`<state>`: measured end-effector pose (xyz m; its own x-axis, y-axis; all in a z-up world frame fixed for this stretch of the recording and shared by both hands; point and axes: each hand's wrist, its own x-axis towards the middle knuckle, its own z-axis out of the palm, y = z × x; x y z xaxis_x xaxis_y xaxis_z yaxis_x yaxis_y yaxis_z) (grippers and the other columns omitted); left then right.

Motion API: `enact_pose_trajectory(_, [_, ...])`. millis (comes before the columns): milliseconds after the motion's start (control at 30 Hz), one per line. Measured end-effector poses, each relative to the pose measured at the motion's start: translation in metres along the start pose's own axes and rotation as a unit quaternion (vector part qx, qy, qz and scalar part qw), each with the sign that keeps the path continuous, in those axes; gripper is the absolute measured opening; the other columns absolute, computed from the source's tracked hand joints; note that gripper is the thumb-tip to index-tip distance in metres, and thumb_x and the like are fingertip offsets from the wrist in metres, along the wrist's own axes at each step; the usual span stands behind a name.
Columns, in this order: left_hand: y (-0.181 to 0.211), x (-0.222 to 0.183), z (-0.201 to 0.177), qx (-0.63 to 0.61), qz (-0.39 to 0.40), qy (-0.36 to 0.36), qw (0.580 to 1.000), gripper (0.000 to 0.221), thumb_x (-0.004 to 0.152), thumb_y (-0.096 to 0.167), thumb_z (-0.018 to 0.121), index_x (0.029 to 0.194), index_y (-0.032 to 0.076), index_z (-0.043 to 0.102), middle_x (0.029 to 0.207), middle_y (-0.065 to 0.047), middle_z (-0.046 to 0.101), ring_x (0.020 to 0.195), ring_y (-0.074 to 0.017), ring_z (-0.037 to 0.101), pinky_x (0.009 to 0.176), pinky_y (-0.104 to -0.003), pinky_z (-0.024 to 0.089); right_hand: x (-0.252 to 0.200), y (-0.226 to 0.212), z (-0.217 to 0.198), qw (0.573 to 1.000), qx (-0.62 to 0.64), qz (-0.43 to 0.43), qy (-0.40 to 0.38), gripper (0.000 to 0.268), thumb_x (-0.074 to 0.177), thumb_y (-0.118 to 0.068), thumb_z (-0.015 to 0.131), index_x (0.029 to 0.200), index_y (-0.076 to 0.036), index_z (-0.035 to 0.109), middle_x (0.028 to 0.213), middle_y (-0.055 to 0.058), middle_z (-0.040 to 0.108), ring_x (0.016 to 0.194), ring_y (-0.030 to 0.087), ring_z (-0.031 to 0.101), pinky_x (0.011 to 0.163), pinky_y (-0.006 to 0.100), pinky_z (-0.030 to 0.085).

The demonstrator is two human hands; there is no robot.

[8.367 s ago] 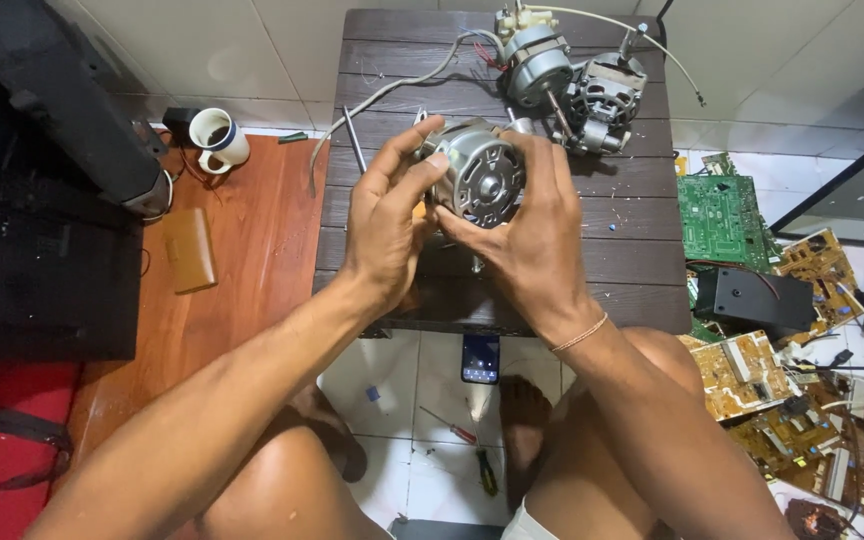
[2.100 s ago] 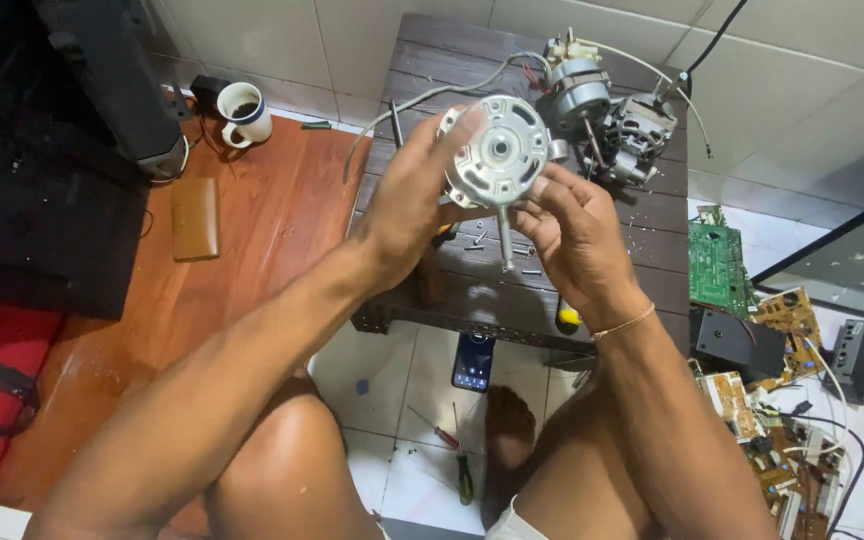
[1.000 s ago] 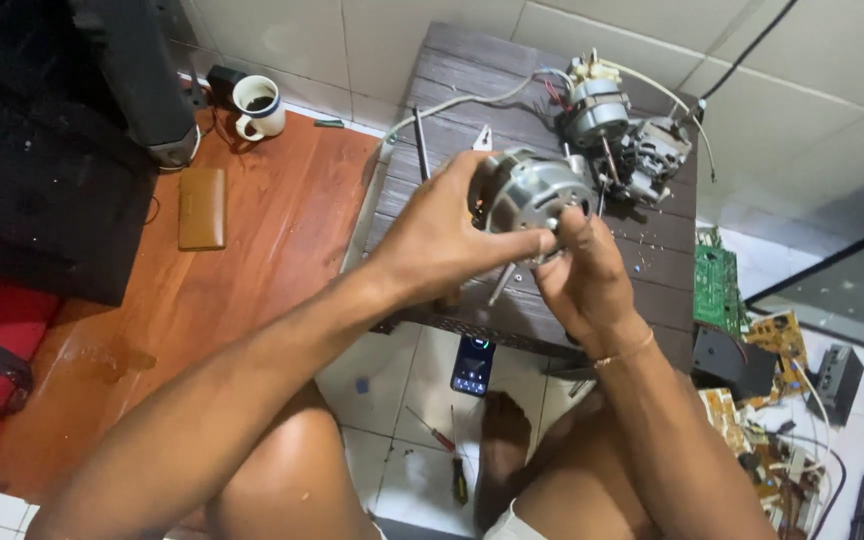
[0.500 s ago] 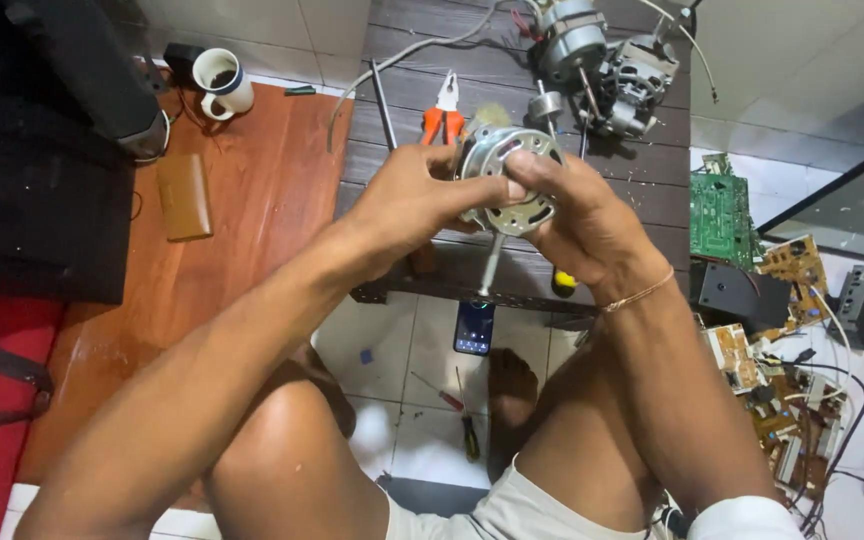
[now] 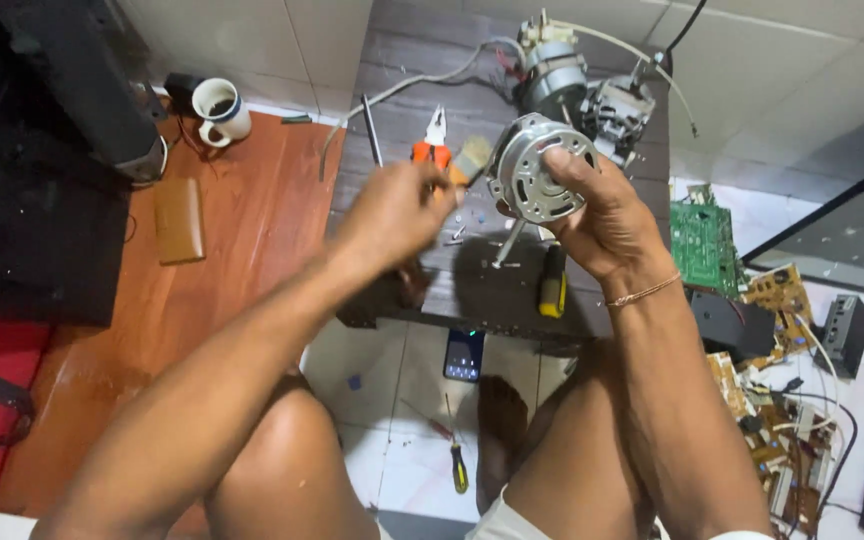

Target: Cleaning a motor stator with a brush and reassembling the motor housing.

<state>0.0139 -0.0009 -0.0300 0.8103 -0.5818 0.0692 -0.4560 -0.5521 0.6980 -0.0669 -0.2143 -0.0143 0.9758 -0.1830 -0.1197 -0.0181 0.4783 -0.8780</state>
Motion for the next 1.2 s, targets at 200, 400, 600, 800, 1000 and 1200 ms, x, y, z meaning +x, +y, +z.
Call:
enact_pose_trajectory(200, [-0.029,0.02,0.051,0.139,-0.013,-0.077,0.987,0.032,0.086,0.032,0.067,0.111,0.014,0.074,0.089,-0.018,0.076,0.087,-0.0427,0.076,0.073,-0.052,0.062,0.027,0.012,-0.021,0.997,0.025,-0.03,-0.065,0.041,0.089,-0.033,0.078,0.119,-0.009,0.065,0.104,0.009,0.075,0.097,0.021,0.075,0.091,0.044,0.064])
enact_pose_trajectory(400, [-0.046,0.027,0.094,0.268,0.056,-0.042,0.961,0.02,0.084,0.013,0.06,0.098,0.001,0.066,0.078,-0.021,0.072,0.074,-0.0453,0.075,0.06,-0.051,0.062,0.034,0.02,-0.026,0.992,0.058,-0.04,-0.102,0.052,0.088,-0.046,0.075,0.124,-0.011,0.063,0.104,0.007,0.073,0.097,0.02,0.075,0.092,0.043,0.064])
enact_pose_trajectory(600, [-0.026,0.03,0.096,0.394,0.067,-0.074,0.914,0.027,0.099,0.004,0.052,0.121,-0.003,0.065,0.101,-0.02,0.076,0.089,-0.0358,0.078,0.073,-0.046,0.065,0.032,0.017,-0.021,0.989,0.057,-0.056,-0.126,0.061,0.086,-0.046,0.077,0.13,-0.01,0.059,0.106,0.008,0.071,0.1,0.021,0.074,0.094,0.045,0.064])
enact_pose_trajectory(800, [-0.039,0.042,0.111,0.398,0.044,-0.109,0.91,0.026,0.103,0.005,0.048,0.118,-0.008,0.064,0.1,-0.023,0.074,0.09,-0.0337,0.078,0.071,-0.04,0.067,0.034,0.02,-0.025,0.989,0.047,-0.062,-0.129,0.064,0.086,-0.047,0.075,0.133,-0.008,0.056,0.104,0.008,0.068,0.098,0.02,0.073,0.092,0.043,0.065])
enact_pose_trajectory(1000, [-0.039,0.041,0.103,0.258,0.069,-0.037,0.963,0.026,0.095,0.0,0.048,0.113,-0.009,0.063,0.089,-0.027,0.072,0.085,-0.0445,0.076,0.067,-0.053,0.064,0.026,0.014,-0.016,0.989,0.049,-0.064,-0.128,0.057,0.089,-0.047,0.073,0.13,-0.009,0.058,0.102,0.006,0.066,0.097,0.018,0.072,0.092,0.04,0.065])
enact_pose_trajectory(1200, [-0.072,0.044,0.098,0.214,0.136,-0.056,0.966,0.029,0.086,0.001,0.058,0.113,-0.008,0.063,0.095,-0.027,0.071,0.082,-0.0487,0.074,0.067,-0.056,0.063,0.035,0.019,-0.026,0.992,0.034,-0.05,-0.112,0.059,0.089,-0.05,0.072,0.129,-0.009,0.059,0.104,0.007,0.068,0.098,0.018,0.073,0.092,0.039,0.066])
